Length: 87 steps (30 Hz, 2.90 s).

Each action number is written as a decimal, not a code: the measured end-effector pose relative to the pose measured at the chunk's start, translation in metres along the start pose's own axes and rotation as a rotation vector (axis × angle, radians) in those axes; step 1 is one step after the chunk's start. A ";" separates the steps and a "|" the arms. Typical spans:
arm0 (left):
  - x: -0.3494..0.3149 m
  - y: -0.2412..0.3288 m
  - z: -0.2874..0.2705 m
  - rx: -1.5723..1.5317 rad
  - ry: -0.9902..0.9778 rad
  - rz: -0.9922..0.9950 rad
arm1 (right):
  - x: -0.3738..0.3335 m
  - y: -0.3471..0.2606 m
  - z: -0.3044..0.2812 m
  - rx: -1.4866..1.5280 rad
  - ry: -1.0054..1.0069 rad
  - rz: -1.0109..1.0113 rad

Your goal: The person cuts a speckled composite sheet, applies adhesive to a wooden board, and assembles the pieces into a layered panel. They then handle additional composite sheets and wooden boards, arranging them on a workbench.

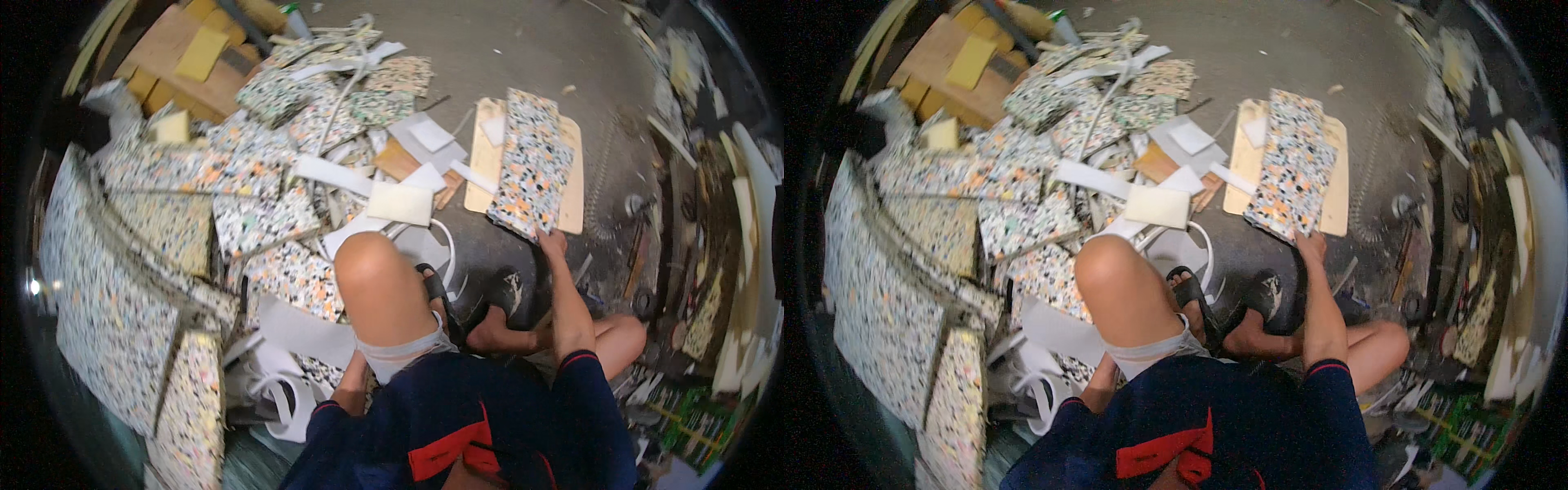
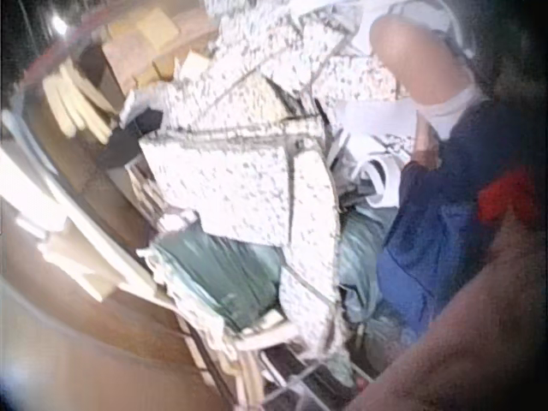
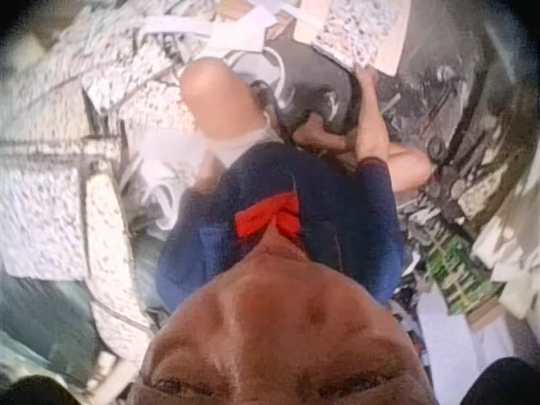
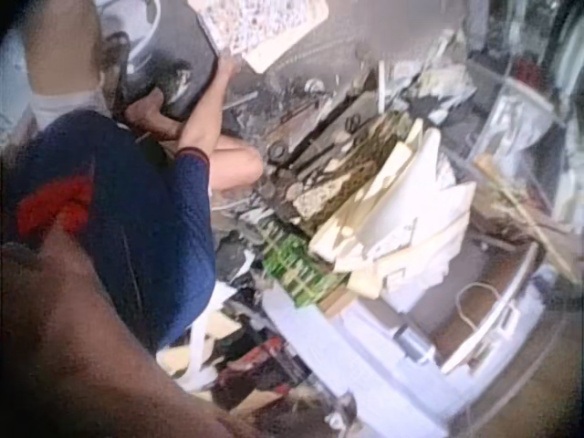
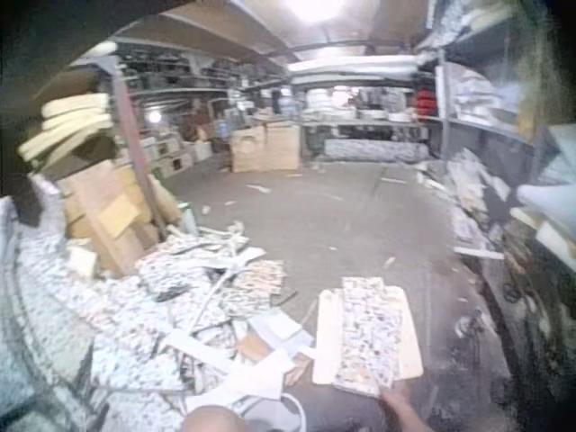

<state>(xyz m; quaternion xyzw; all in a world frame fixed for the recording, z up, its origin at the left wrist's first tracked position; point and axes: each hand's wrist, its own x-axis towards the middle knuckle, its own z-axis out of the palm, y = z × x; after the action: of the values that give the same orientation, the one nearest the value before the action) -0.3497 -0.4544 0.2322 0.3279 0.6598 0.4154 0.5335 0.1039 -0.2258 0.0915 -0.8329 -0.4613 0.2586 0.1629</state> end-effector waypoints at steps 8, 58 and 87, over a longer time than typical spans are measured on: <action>-0.048 -0.011 -0.010 -0.471 -0.014 -0.142 | 0.000 -0.005 0.004 0.753 -0.347 0.402; 0.041 -0.024 -0.001 -0.173 -0.167 -0.120 | -0.155 -0.087 -0.056 1.256 -0.620 0.166; 0.155 -0.087 0.002 0.587 0.058 0.100 | -0.110 -0.014 -0.082 0.900 -0.232 -0.180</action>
<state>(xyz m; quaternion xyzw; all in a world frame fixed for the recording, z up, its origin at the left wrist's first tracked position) -0.3803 -0.3567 0.0868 0.4883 0.7497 0.2416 0.3757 0.0935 -0.3151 0.1960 -0.6021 -0.3888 0.5091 0.4767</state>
